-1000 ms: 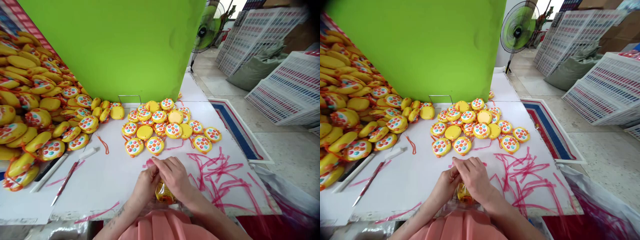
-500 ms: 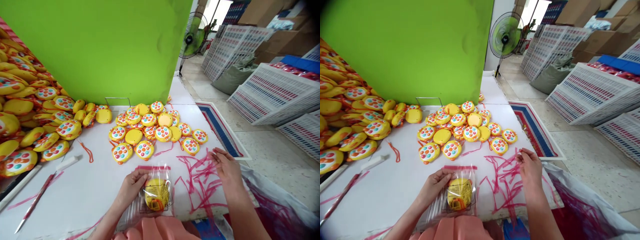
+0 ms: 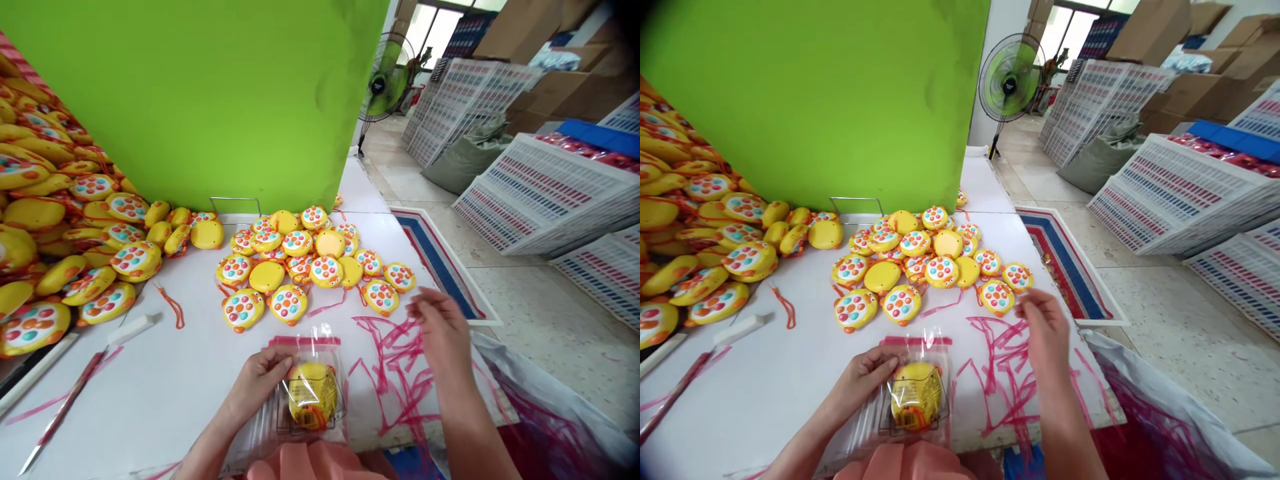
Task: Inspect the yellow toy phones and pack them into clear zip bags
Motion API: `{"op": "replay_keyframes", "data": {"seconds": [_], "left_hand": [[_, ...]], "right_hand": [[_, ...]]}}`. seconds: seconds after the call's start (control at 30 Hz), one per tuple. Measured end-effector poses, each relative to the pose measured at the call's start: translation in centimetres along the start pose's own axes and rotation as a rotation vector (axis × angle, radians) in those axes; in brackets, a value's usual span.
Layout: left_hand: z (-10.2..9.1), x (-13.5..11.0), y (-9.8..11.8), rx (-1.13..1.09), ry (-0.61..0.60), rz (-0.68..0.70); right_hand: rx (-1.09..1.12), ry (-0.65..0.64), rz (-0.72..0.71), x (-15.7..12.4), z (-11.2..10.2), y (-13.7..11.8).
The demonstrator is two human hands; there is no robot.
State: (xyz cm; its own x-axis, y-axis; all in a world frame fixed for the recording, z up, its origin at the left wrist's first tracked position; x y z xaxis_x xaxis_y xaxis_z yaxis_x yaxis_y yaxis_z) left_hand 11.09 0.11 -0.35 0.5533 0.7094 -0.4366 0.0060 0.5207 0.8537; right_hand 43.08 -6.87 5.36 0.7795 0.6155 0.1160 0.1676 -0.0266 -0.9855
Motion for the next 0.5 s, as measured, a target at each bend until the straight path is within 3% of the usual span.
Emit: {"op": "replay_keyframes", "data": {"seconds": [0.13,0.2,0.37,0.5], "left_hand": [[0.1,-0.2,0.2,-0.013,-0.031,-0.008],[0.1,-0.3,0.5,-0.002,-0.045,0.007],[0.1,-0.3,0.8,0.006,-0.061,0.017],[-0.2,-0.2,0.3,-0.058,-0.032,-0.014]], "right_hand": [[-0.459,-0.759,0.005,-3.8,3.9,0.9],[-0.533,-0.957,-0.041,-5.4,5.5,1.3],[-0.490,-1.016,-0.041,-6.7,7.7,1.6],[-0.345,-0.977,0.077,-6.6,7.5,2.3]]}}
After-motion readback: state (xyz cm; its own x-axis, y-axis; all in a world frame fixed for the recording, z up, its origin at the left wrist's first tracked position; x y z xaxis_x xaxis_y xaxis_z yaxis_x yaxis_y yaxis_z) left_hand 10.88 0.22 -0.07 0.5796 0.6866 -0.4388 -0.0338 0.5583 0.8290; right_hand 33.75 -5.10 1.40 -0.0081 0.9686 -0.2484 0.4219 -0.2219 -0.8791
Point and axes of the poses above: each hand's wrist, its own x-axis towards the middle knuckle, its own z-axis out of the palm, y = z × x, the point moved 2 cm from there along x, towards the middle knuckle, and after that the axes turned 8 degrees about -x, right-handed, at the moved point
